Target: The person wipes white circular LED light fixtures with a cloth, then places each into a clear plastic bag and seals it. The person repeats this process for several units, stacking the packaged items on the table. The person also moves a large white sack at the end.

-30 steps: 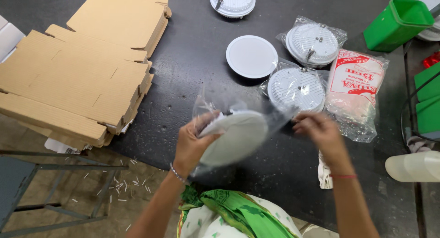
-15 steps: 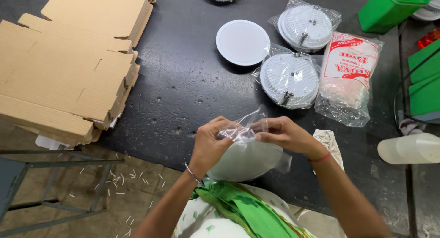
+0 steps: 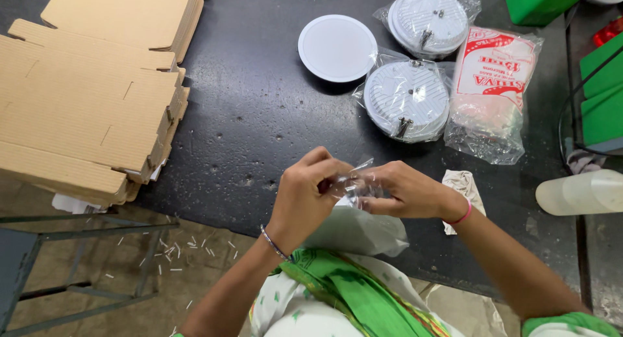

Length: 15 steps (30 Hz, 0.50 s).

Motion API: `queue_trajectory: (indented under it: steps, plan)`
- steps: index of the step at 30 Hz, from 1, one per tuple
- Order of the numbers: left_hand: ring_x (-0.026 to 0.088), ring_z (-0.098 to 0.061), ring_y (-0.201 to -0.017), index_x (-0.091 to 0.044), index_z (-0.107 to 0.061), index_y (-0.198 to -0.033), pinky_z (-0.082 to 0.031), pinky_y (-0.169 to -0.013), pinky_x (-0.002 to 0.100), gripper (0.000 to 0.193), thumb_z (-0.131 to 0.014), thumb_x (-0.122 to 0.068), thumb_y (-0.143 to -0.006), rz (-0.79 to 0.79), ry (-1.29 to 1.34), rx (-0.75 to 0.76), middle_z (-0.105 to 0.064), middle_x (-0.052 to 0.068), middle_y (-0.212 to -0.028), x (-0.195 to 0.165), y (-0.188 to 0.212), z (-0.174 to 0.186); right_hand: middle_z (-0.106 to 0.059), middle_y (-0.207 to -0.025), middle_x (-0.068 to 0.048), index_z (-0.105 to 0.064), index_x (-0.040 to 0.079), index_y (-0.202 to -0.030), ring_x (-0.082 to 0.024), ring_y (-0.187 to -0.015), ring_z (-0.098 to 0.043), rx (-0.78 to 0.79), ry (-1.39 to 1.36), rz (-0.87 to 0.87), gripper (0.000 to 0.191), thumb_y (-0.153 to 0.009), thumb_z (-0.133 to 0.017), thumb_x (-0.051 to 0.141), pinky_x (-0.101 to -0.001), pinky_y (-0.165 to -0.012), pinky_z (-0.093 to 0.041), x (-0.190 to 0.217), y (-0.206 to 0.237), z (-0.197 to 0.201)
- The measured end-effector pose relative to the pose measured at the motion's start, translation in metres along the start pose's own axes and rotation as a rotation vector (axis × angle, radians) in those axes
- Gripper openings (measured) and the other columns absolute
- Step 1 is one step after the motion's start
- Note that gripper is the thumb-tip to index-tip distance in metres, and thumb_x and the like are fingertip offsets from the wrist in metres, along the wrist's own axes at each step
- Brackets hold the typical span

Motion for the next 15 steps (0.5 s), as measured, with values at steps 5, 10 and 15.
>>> queue_trajectory:
  steps: [5, 10, 15]
  plan:
    - [0.016, -0.068, -0.074, -0.008, -0.071, -0.1, -0.058, -0.066, 0.028, 0.025, -0.073, 0.005, -0.079, -0.017, 0.038, 0.001, -0.063, 0.005, -0.09, -0.001, -0.002, 0.0, -0.065, -0.08, -0.018, -0.066, 0.002, -0.098, -0.035, -0.068, -0.063, 0.038, 0.13, -0.114, 0.026, -0.093, -0.063, 0.028, -0.0426, -0.065, -0.052, -0.015, 0.0, -0.008]
    - [0.02, -0.072, -0.088, -0.004, -0.068, -0.102, -0.061, -0.077, 0.029, 0.015, -0.067, 0.004, -0.088, -0.039, 0.084, 0.063, -0.064, 0.008, -0.099, -0.006, 0.001, -0.007, -0.066, -0.08, -0.018, -0.067, 0.003, -0.098, -0.036, -0.069, -0.063, 0.014, 0.106, -0.066, 0.026, -0.095, -0.064, 0.028, -0.0426, -0.065, -0.052, -0.028, 0.001, -0.01]
    - [0.027, -0.073, -0.098, -0.003, -0.066, -0.115, -0.061, -0.087, 0.036, 0.027, -0.074, -0.008, -0.089, -0.053, 0.107, 0.215, -0.064, 0.013, -0.11, -0.014, 0.014, -0.016, -0.067, -0.082, -0.019, -0.07, 0.004, -0.107, -0.034, -0.063, -0.061, -0.022, 0.021, -0.098, 0.024, -0.095, -0.063, 0.023, -0.0398, -0.063, -0.053, -0.044, 0.007, -0.014]
Point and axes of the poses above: each hand's wrist, its own y-axis away from the middle knuckle, its own z-axis out of the back of the hand, x = y × z, the point moved 9 cm from there along -y, towards the middle knuckle
